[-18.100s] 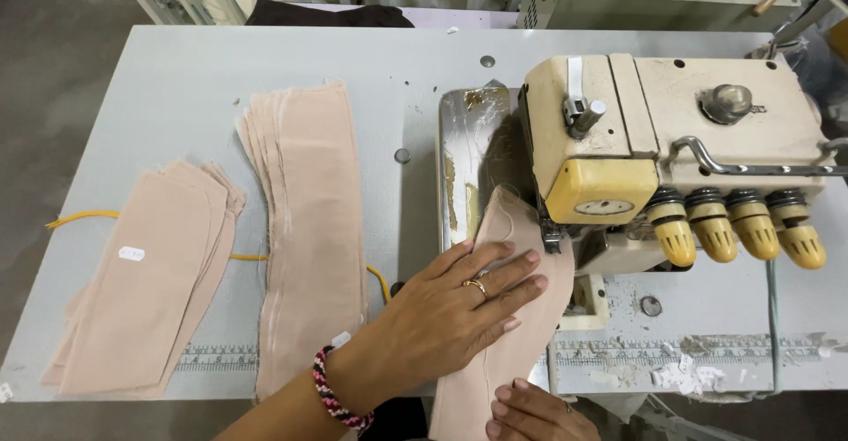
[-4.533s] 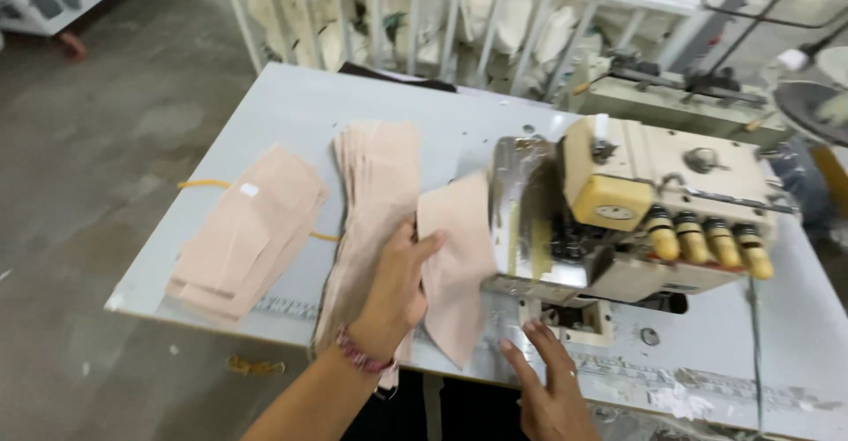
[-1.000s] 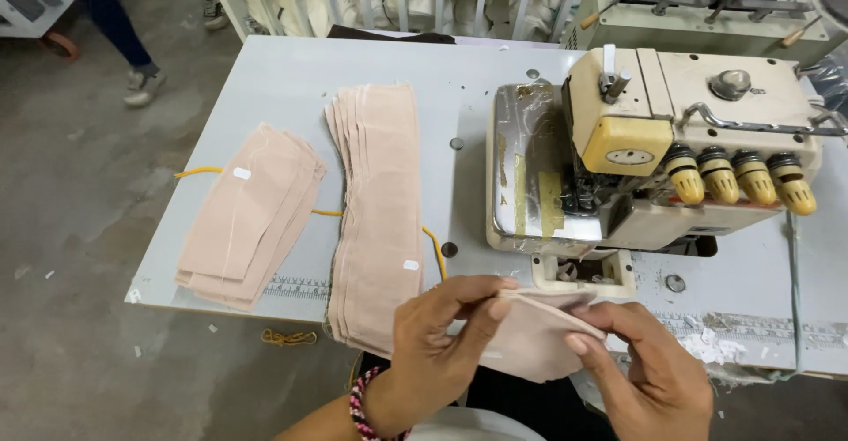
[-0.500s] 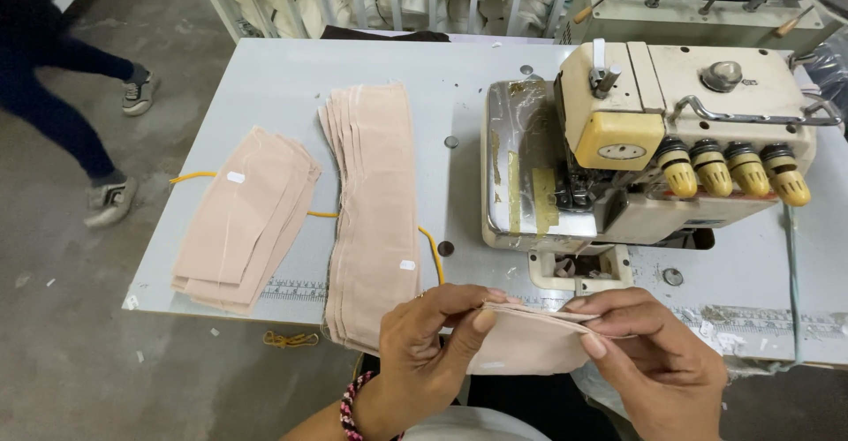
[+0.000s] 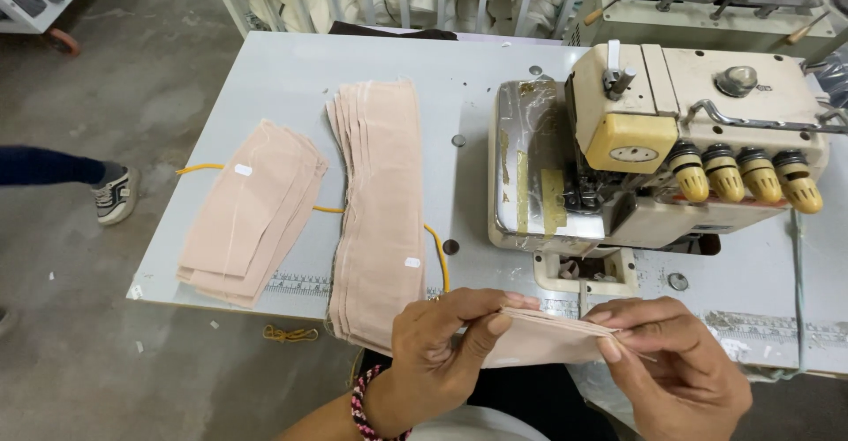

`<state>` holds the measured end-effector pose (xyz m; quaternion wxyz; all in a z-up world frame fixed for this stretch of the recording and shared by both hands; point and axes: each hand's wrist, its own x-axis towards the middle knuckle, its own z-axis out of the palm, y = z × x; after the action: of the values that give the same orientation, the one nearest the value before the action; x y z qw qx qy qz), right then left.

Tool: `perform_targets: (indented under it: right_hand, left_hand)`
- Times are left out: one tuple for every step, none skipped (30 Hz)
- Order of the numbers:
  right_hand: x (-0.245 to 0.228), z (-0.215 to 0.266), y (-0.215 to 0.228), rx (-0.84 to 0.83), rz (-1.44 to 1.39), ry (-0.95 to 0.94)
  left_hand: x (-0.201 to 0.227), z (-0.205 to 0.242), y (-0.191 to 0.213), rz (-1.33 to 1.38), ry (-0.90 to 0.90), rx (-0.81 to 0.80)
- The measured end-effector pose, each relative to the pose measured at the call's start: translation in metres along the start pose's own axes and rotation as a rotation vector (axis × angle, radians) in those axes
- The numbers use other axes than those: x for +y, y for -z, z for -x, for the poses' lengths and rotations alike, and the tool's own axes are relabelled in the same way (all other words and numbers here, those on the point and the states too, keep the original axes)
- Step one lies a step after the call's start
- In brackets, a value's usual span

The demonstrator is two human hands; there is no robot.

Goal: Sewing small pieces of tan fabric using an industrial overlock sewing machine.

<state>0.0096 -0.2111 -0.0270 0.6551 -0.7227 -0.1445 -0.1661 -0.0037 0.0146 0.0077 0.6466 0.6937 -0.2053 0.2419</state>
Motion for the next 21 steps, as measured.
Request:
perform_targets:
  right_hand:
    - [0.002,0.002,0.004,0.001,0.002,0.001]
    - [0.004,0.004,0.009,-0.053,0.032,0.081]
    - [0.007,0.006,0.014,-0.106,0.064,0.163]
    - [0.027,0.01,0.033,-0.104,0.067,0.165]
    - [0.047,0.013,0.052,-0.211,0.053,0.265]
    - [0.067,0.014,0.071,-0.319,0.04,0.364]
    - [0.047,0.009,0.057,-0.319,0.044,0.367]
    - [0.028,0.004,0.043,-0.137,0.248,0.147]
    - [0.008,0.001,0.029,0.041,0.445,-0.085]
    - [0.018,-0.015,0.023,0.037,0.45,-0.09]
    - [0.028,-0.033,0.017,0.065,0.374,-0.257]
    - [0.038,-0.051,0.01,0.094,0.296,-0.424]
    - [0.051,-0.059,0.007,0.093,0.3,-0.425]
    - [0.063,-0.069,0.003,0.087,0.195,-0.351]
    - [0.077,-0.078,-0.001,0.079,0.09,-0.276]
    - [0.077,-0.083,-0.002,0.078,0.092,-0.276]
    - [0.077,-0.088,-0.003,0.079,0.123,-0.294]
    - [0.078,-0.092,-0.005,0.08,0.155,-0.312]
    - [0.079,-0.096,-0.004,0.077,0.157,-0.317]
    - [0.08,-0.099,-0.004,0.059,0.166,-0.344]
    - [0.08,-0.102,-0.004,0.042,0.174,-0.368]
  left_hand:
    - [-0.004,0.003,-0.001,0.002,-0.001,-0.001]
    - [-0.009,0.006,-0.002,-0.016,-0.071,-0.006]
    - [-0.014,0.008,-0.004,-0.033,-0.143,-0.013]
    - [-0.01,0.012,-0.004,-0.03,-0.145,-0.014]
    - [-0.007,0.014,-0.004,-0.027,-0.173,-0.053]
    - [-0.004,0.017,-0.004,-0.025,-0.2,-0.093]
    - [-0.016,0.011,-0.008,-0.021,-0.203,-0.092]
    - [-0.028,0.006,-0.013,-0.116,-0.187,-0.076]
    - [-0.039,0.004,-0.017,-0.211,-0.161,-0.058]
    - [-0.058,-0.006,-0.024,-0.208,-0.155,-0.056]
    - [-0.078,-0.017,-0.03,-0.262,-0.132,-0.041]
    - [-0.098,-0.028,-0.037,-0.316,-0.109,-0.026]
    - [-0.106,-0.036,-0.037,-0.313,-0.107,-0.025]
    - [-0.115,-0.044,-0.037,-0.431,-0.056,-0.012]
    - [-0.124,-0.053,-0.037,-0.551,-0.006,0.001]
    - [-0.122,-0.059,-0.037,-0.549,-0.005,0.003]
    - [-0.121,-0.064,-0.037,-0.591,0.014,-0.002]
    - [-0.12,-0.069,-0.036,-0.633,0.032,-0.007]
    - [-0.12,-0.07,-0.035,-0.632,0.038,-0.007]
    - [-0.121,-0.072,-0.034,-0.653,0.016,-0.031]
    - [-0.121,-0.074,-0.033,-0.674,-0.009,-0.057]
